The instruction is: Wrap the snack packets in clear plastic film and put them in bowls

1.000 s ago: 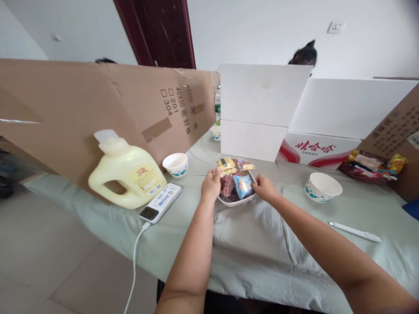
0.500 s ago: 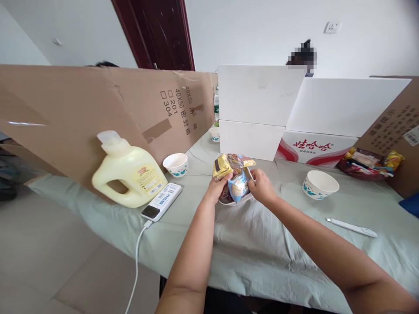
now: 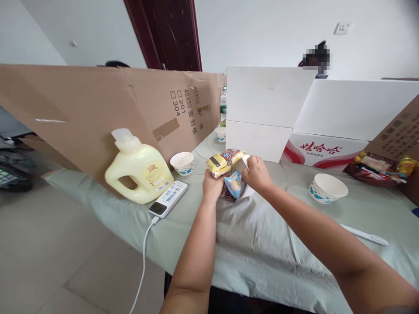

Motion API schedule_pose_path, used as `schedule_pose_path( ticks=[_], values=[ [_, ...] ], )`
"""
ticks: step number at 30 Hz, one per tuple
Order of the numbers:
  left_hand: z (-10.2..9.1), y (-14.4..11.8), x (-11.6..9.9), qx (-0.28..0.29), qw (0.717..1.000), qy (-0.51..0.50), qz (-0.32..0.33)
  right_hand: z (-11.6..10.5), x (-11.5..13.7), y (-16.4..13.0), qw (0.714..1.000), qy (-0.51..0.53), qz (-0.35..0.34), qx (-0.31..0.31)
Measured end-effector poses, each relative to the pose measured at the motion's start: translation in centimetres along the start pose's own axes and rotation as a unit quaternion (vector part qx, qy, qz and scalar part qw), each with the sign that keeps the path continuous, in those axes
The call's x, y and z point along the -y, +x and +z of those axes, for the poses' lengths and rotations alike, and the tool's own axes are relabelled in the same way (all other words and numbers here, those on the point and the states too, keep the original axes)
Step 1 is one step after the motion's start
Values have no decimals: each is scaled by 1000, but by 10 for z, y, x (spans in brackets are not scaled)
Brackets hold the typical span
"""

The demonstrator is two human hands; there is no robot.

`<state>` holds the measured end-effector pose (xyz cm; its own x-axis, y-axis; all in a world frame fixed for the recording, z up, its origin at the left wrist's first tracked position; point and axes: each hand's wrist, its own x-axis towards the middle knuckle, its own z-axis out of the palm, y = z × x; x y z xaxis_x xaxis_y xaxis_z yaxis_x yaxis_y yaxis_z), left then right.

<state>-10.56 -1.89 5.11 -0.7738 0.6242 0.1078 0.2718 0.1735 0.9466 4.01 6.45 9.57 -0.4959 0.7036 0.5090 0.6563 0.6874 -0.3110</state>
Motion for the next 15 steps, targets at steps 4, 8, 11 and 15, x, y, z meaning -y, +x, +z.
schedule_pose_path(
  ticks=[4, 8, 11, 15],
  values=[
    [-21, 5, 2, 5, 981, 188, -49, -2, 7, 11, 995, -88, -50, 3],
    [-33, 13, 7, 8, 972, 224, -66, -4, 1, 16, 987, -125, -103, 12],
    [-43, 16, 9, 7, 973, 226, -44, -8, -8, 15, 985, -119, -125, 21],
    [-54, 13, 8, 9, 978, 205, 27, -12, -21, 11, 986, -109, -126, 20]
  ],
)
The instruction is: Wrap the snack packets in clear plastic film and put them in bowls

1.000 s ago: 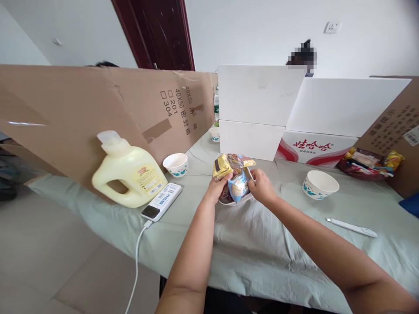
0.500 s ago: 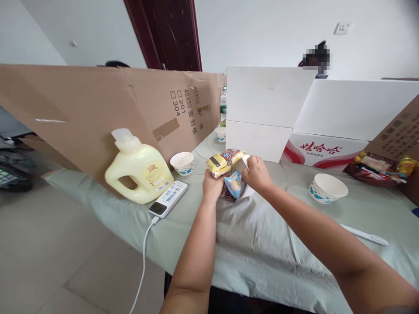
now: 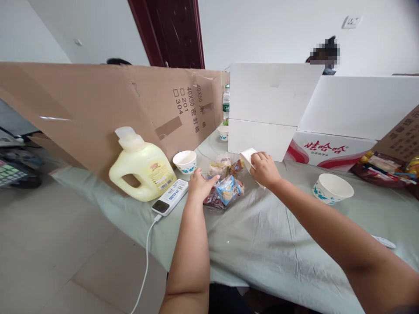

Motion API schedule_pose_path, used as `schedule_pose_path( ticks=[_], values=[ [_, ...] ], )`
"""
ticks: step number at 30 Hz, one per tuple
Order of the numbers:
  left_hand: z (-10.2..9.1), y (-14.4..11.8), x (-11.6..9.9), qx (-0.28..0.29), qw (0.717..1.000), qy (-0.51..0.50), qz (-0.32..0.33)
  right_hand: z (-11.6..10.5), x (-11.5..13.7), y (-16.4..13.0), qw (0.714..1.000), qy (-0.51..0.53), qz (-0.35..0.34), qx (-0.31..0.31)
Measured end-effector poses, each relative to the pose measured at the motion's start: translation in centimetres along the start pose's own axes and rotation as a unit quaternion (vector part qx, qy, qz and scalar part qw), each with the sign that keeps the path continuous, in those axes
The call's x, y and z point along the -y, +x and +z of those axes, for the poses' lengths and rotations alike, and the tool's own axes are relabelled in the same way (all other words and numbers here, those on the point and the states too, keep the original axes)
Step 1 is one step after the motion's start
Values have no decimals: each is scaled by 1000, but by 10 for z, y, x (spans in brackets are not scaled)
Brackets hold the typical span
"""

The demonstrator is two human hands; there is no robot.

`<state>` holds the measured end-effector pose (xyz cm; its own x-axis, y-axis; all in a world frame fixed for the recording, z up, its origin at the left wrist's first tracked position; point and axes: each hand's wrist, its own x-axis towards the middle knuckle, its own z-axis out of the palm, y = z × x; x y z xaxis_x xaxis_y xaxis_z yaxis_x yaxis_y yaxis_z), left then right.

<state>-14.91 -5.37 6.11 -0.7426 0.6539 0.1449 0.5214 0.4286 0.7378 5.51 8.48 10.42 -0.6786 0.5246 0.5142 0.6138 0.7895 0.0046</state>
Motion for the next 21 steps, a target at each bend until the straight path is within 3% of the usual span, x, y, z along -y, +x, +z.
schedule_pose_path(
  ticks=[5, 8, 12, 16, 21],
  values=[
    [0, -13, -8, -20, 996, 34, 81, 0, -27, -6, 998, 39, 34, -27],
    [6, -20, -13, 17, 993, 85, 82, -2, -58, -13, 980, 82, 179, -33],
    [12, -21, -16, 31, 987, 138, 70, -6, -107, -32, 926, 85, 367, -15],
    [21, -17, -15, -61, 982, 149, 97, -1, -137, -59, 896, 65, 440, 17],
    [37, -8, -9, -149, 971, 82, 169, 11, -145, -90, 893, 53, 443, 57]
  ],
)
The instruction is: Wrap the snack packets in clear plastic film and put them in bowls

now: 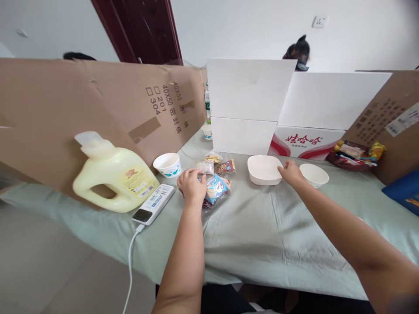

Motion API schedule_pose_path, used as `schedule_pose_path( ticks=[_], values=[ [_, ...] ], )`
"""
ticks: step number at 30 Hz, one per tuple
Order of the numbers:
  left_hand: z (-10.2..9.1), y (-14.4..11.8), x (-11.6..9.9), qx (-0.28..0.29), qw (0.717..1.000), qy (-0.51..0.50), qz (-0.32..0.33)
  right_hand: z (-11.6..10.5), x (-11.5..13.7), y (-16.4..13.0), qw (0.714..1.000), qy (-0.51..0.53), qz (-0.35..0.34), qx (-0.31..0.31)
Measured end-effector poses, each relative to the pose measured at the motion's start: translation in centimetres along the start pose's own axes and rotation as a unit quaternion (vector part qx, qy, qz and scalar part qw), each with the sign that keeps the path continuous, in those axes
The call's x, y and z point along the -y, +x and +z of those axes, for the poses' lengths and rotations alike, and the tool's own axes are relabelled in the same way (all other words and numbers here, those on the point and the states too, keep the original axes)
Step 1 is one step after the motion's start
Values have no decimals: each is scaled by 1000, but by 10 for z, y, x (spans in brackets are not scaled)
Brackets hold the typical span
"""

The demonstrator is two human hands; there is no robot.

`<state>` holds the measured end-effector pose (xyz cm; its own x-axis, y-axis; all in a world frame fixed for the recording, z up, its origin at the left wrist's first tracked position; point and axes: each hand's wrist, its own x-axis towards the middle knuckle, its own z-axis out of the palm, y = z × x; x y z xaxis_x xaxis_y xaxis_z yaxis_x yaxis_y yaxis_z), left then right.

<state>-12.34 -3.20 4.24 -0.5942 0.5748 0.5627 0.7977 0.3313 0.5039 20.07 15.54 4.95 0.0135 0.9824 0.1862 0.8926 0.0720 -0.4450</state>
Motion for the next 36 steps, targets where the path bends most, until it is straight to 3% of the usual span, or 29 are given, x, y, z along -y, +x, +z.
schedule_pose_path(
  ticks=[5, 9, 11, 16, 19, 22, 25, 30, 33, 34, 36],
  values=[
    [6, 2, 4, -59, 992, -111, 15, -4, -24, -23, 997, -26, -61, 41],
    [3, 1, 2, -72, 985, -154, -43, -12, -41, -42, 972, -71, -208, 86],
    [1, 1, 0, -62, 984, -156, -51, -16, -50, -44, 959, -105, -247, 91],
    [-4, -2, -6, -26, 996, -80, 7, -30, -75, -35, 966, -146, -205, 60],
    [-6, -7, -13, 51, 998, 1, 43, -37, -86, -32, 970, -152, -185, 47],
    [-6, -14, -19, 143, 983, 91, 77, -38, -91, -42, 973, -141, -180, 36],
    [-8, -21, -24, 164, 972, 124, 111, -37, -99, -67, 975, -95, -200, 6],
    [-12, -37, -50, 92, 983, 32, 153, -46, -145, -119, 978, -58, -188, -67],
    [0, -69, -80, 51, 979, -82, 181, -55, -184, -145, 981, -100, -129, -105],
    [8, -85, -91, 59, 969, -113, 212, -58, -195, -152, 981, -122, -107, -104],
    [25, -119, -110, 132, 932, -155, 299, -62, -210, -161, 980, -158, -81, -90]
  ],
)
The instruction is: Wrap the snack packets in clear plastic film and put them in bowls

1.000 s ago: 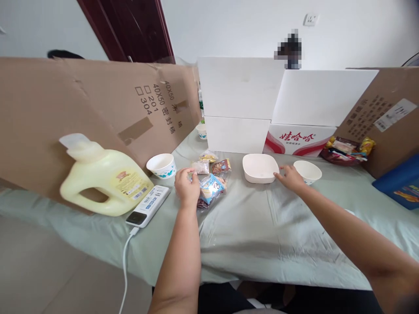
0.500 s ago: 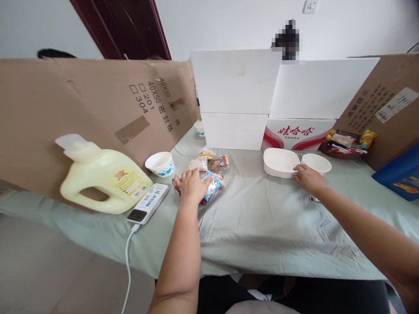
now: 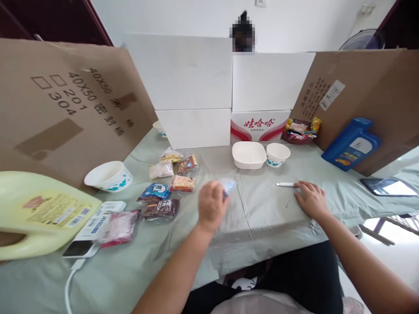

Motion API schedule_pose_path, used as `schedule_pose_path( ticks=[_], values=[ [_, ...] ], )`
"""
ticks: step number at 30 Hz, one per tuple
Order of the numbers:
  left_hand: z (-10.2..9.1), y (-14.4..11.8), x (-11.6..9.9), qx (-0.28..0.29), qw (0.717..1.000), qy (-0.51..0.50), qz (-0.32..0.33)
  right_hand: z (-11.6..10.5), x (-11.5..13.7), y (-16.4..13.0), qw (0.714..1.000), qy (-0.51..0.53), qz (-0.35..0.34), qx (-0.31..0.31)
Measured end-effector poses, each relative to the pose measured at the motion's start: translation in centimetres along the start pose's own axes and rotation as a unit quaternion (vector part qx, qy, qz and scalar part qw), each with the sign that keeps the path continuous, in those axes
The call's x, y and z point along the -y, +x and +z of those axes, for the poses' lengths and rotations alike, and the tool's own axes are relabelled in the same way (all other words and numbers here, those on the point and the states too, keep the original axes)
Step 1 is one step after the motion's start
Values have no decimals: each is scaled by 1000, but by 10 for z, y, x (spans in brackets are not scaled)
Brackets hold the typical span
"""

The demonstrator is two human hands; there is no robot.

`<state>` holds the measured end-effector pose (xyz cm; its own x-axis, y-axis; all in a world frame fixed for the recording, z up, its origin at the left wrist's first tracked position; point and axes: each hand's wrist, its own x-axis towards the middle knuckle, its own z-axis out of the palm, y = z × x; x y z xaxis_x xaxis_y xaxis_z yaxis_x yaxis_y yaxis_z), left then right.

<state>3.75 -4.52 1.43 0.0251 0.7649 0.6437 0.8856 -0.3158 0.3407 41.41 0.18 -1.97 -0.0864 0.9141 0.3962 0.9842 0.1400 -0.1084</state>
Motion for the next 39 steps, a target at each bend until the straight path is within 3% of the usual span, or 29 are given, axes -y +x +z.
schedule_pose_path(
  ticks=[2, 5, 10, 13, 16, 18, 21, 25, 27, 29, 31, 34, 37, 39],
  values=[
    [27, -14, -19, 116, 986, -64, 105, -1, -6, -3, 1000, -21, -1, 16],
    [44, -28, -28, 166, 966, -136, 143, -3, -7, 6, 999, -26, 4, 38],
    [31, -25, -15, 95, 975, -193, 60, -4, 5, 33, 993, 49, -21, 104],
    [25, -20, -9, 106, 976, -192, 10, -15, 36, 40, 985, 110, -72, 108],
    [22, -16, -7, 143, 967, -207, -46, -34, 80, 40, 941, 252, -210, 85],
    [21, -14, -7, 162, 961, -214, -74, -46, 100, 40, 903, 282, -302, 118],
    [21, -13, -4, 181, 956, -218, -72, -47, 93, 48, 881, 269, -334, 200],
    [27, -15, -2, 149, 953, -255, -69, -28, 43, 67, 939, 157, -184, 244],
    [30, -16, -6, 122, 939, -301, -113, -20, 34, 70, 968, 96, -115, 202],
    [33, -17, -13, 113, 915, -353, -158, -16, 47, 63, 979, 123, -105, 121],
    [36, -17, -20, 115, 893, -390, -194, -15, 76, 49, 957, 231, -159, 71],
    [38, -16, -15, 102, 878, -391, -256, -15, 117, 28, 894, 323, -277, 138],
    [33, -8, 12, 64, 888, -325, -319, -12, 126, 22, 889, 308, -301, 152],
    [24, -1, 31, 19, 913, -261, -314, -11, 117, 26, 897, 315, -277, 139]
  ],
)
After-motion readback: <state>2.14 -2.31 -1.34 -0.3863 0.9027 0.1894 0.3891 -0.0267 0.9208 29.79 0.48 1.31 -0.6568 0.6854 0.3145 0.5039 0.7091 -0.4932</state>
